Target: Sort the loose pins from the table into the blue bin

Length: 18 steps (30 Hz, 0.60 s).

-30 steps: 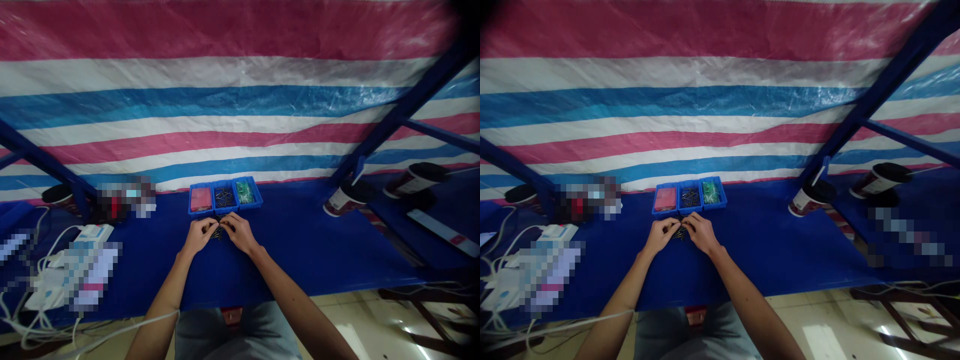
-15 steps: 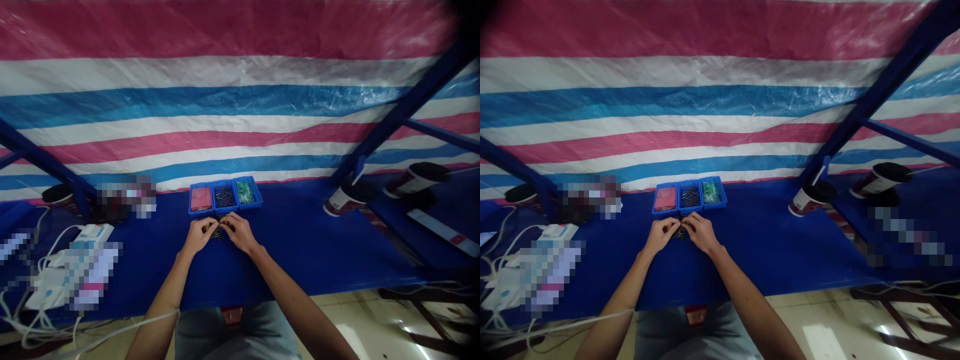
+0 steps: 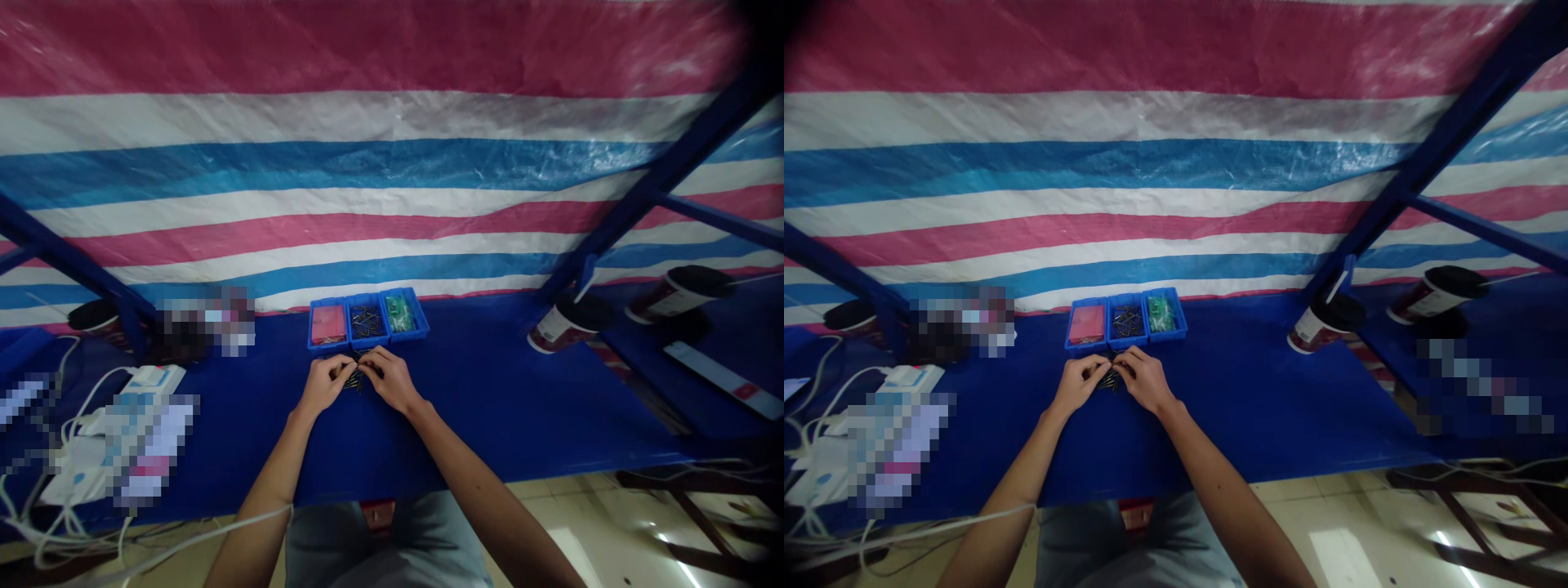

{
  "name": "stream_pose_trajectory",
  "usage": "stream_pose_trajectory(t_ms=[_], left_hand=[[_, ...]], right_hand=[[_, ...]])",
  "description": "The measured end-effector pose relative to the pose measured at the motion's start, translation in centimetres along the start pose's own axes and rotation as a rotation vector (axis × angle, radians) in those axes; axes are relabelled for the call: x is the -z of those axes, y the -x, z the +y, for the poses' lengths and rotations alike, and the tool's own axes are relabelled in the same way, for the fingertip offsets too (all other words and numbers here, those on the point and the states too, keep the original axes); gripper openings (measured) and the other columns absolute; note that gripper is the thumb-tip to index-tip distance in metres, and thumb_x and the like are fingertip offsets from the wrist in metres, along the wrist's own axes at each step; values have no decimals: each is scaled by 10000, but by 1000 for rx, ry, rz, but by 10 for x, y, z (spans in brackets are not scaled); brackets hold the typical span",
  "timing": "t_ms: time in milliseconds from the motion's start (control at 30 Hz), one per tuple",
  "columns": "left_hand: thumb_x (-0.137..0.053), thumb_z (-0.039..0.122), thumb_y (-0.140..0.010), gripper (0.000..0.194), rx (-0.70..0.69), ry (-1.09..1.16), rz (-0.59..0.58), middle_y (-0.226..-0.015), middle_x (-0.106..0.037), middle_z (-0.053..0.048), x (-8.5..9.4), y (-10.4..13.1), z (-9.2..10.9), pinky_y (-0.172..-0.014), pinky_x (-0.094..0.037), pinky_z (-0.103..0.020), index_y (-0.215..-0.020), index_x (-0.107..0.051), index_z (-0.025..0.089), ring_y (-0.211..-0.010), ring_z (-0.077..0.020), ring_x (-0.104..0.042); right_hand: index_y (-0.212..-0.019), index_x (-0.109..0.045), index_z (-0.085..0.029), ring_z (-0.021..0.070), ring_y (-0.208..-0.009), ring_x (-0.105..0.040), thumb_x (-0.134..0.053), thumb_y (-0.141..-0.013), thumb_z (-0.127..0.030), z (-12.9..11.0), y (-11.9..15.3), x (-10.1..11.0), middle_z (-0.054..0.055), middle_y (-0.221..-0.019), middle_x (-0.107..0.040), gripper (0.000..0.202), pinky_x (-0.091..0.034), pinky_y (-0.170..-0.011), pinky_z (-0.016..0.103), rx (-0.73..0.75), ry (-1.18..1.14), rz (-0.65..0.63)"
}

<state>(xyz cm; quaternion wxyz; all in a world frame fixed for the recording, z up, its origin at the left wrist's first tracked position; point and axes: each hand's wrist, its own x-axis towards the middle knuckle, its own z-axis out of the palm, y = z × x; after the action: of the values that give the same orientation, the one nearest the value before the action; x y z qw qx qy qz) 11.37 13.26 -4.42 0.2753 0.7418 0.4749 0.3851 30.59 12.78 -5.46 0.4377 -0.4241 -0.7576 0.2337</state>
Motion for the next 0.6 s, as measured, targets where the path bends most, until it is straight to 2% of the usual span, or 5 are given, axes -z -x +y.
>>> stream_pose_trajectory(t_ms=[600], left_hand=[[-577,384,-927,308,1,4,8,-504,-409,61,1,0,1,-534,-308,-212,-848,-744,137,-481,-80,-357]], right_hand=[[-1031,-692,-227,157,-823,-632,-551,-989,-285,-1,-1,1,42,-952,-656,158,-486,-748,263,9,4,-16]])
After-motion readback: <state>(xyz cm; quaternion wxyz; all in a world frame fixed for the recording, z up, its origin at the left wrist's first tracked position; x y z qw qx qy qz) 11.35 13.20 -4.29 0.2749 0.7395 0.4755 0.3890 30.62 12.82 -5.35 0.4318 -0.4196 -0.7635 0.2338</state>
